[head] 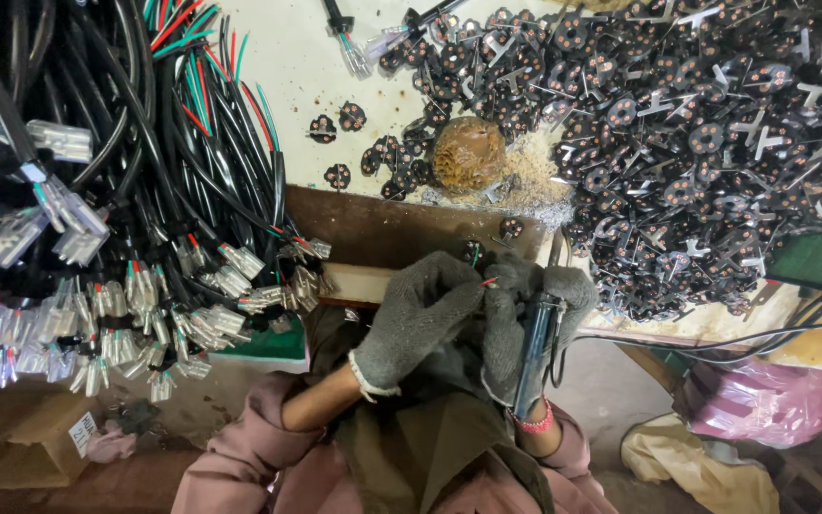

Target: The person solders electrical wire ends onto plug connectors at a workbench. They hold a wire in one gloved hand and a soldering iron in the other, apply solder to the connector, then place the finished plug with a large pile of completed connectors and pick up the next wire to repeat the process.

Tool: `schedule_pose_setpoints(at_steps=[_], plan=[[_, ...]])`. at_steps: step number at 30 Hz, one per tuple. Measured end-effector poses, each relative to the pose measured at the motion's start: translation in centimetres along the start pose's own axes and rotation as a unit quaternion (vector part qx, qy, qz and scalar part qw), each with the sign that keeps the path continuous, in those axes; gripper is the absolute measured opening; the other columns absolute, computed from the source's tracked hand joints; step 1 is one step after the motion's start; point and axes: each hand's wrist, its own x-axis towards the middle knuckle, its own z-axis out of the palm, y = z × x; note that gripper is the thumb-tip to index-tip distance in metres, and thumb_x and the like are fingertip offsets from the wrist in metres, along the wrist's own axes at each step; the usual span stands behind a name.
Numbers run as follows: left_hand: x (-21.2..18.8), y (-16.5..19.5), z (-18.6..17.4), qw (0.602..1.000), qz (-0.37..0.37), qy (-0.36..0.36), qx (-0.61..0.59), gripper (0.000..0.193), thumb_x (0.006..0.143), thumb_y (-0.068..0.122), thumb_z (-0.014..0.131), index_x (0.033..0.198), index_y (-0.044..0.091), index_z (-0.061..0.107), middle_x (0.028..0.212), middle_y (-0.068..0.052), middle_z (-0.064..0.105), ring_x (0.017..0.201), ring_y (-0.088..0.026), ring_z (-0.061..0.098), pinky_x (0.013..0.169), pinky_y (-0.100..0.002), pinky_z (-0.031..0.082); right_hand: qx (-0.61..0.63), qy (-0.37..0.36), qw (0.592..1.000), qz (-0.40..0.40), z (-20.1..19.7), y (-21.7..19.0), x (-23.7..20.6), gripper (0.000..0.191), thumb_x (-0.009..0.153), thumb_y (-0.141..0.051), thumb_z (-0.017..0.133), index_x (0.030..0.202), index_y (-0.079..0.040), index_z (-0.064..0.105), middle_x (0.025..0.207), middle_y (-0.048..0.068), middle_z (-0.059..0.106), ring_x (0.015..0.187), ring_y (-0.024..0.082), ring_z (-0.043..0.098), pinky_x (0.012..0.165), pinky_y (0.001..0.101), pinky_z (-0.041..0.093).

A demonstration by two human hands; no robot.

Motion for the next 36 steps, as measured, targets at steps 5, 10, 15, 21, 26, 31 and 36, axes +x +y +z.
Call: schedule_pose_setpoints(at_steps=[5, 10, 15, 21, 26, 31, 36], plan=[[0.3, -0.3, 0.1, 0.988, 0.114, 0.017, 0.103, 0.01, 0.099, 0.006, 0.066, 0.106, 0.001, 0.066, 0.092, 0.003, 0.067, 0.084, -0.004, 0.06, 0.075, -0.023, 0.053, -0.1, -0.013, 0.992, -0.075, 0.6, 0.0, -0.7, 0.018, 0.101, -0.002, 0.064, 0.119, -0.001, 0.064, 0.113, 0.006, 0.066, 0.101, 0.015, 0.062, 0.088, 0.0303, 0.053], [0.0, 2.8, 0.4, 0.946, 0.192, 0.091, 0.244, 0.01, 0.097, 0.004, 0.067, 0.106, 0.001, 0.067, 0.092, -0.004, 0.071, 0.084, -0.009, 0.064, 0.074, -0.027, 0.055, -0.154, 0.023, 0.965, -0.211, 3.4, -7.4, 0.7, 0.022, 0.095, -0.004, 0.075, 0.112, -0.002, 0.061, 0.109, 0.006, 0.063, 0.098, 0.017, 0.061, 0.086, 0.0319, 0.052], [0.3, 8.3, -0.6, 0.74, 0.39, 0.186, 0.516, 0.011, 0.101, 0.008, 0.07, 0.109, 0.004, 0.064, 0.102, -0.013, 0.067, 0.091, -0.032, 0.068, 0.077, -0.039, 0.055, -0.124, 0.022, 0.918, -0.376, 3.7, -13.3, 1.6, 0.037, 0.087, -0.01, 0.079, 0.107, -0.004, 0.049, 0.101, 0.005, 0.061, 0.089, 0.02, 0.068, 0.087, 0.0316, 0.052], [3.3, 11.6, 1.2, 0.696, 0.366, 0.227, 0.574, 0.01, 0.095, 0.007, 0.071, 0.1, 0.008, 0.063, 0.097, -0.012, 0.065, 0.09, -0.035, 0.067, 0.073, -0.043, 0.056, -0.256, -0.018, 0.9, -0.352, 3.1, -12.6, 1.2, 0.018, 0.085, -0.003, 0.08, 0.095, -0.003, 0.066, 0.102, 0.014, 0.078, 0.084, 0.026, 0.073, 0.079, 0.0338, 0.053], [-0.6, 10.2, 0.6, 0.803, 0.297, 0.178, 0.485, 0.011, 0.096, 0.012, 0.075, 0.097, 0.007, 0.066, 0.094, -0.011, 0.069, 0.069, -0.024, 0.066, 0.06, -0.037, 0.05, -0.214, -0.005, 0.91, -0.355, 3.0, -10.7, 1.2, 0.017, 0.093, -0.005, 0.08, 0.101, -0.004, 0.064, 0.109, 0.012, 0.078, 0.095, 0.028, 0.078, 0.087, 0.0364, 0.058], [-0.6, 6.9, -2.4, 0.892, 0.159, -0.062, 0.417, 0.013, 0.091, 0.016, 0.069, 0.095, 0.005, 0.067, 0.093, -0.012, 0.069, 0.084, -0.029, 0.07, 0.076, -0.038, 0.055, -0.337, -0.097, 0.869, -0.35, 1.6, -9.7, 2.1, 0.034, 0.079, -0.009, 0.083, 0.109, 0.0, 0.071, 0.104, 0.016, 0.077, 0.09, 0.031, 0.075, 0.081, 0.0379, 0.058], [0.7, 6.6, -2.9, 0.864, 0.08, -0.146, 0.475, 0.019, 0.089, 0.022, 0.07, 0.099, 0.005, 0.069, 0.092, -0.014, 0.069, 0.087, -0.033, 0.069, 0.076, -0.042, 0.054, -0.257, -0.141, 0.896, -0.334, 1.0, -9.4, 2.3, 0.029, 0.088, -0.004, 0.075, 0.116, 0.0, 0.068, 0.121, 0.016, 0.076, 0.11, 0.029, 0.076, 0.097, 0.0369, 0.06]])
